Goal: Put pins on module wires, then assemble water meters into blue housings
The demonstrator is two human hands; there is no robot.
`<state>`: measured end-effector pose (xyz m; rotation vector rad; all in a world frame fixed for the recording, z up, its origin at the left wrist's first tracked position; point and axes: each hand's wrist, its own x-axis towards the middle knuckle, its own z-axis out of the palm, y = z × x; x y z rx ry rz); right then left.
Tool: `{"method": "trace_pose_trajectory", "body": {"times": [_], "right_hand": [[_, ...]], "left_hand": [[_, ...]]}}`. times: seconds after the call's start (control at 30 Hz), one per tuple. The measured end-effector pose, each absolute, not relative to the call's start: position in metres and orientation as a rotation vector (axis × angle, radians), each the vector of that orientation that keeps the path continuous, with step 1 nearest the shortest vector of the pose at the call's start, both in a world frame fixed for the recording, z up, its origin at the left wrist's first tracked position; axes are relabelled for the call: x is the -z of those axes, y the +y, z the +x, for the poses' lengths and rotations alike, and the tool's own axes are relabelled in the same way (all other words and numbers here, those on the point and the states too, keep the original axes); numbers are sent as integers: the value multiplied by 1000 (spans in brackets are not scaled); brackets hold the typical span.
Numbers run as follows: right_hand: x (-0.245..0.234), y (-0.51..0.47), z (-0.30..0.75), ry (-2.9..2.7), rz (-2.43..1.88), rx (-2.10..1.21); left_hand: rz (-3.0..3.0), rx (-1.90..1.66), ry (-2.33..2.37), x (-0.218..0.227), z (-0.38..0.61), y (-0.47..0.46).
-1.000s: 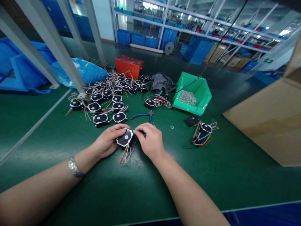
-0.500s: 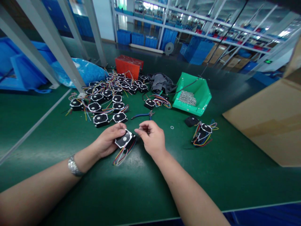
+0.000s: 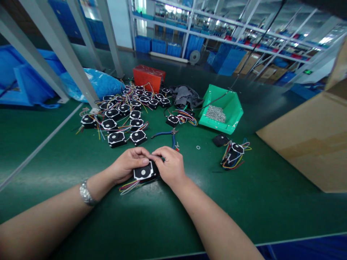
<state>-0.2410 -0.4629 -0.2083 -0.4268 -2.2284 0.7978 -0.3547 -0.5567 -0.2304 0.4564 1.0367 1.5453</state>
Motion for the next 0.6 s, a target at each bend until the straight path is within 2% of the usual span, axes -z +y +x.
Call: {"method": "trace_pose_trajectory", "body": {"times": [0.13, 0.4, 0.47, 0.6], "right_hand": [[208, -460, -241, -2312, -232, -665], [209, -456, -239, -2363, -123, -769], [212, -449, -239, -2347, -223, -724], [223, -424, -238, -2310, -459, -586]], "left_hand": [[456, -1558, 1026, 230, -354, -556], [431, -1618, 1078, 227, -358, -554], [548, -1602, 1234, 230, -360, -554], [989, -1405, 1837, 238, -365, -553]]}}
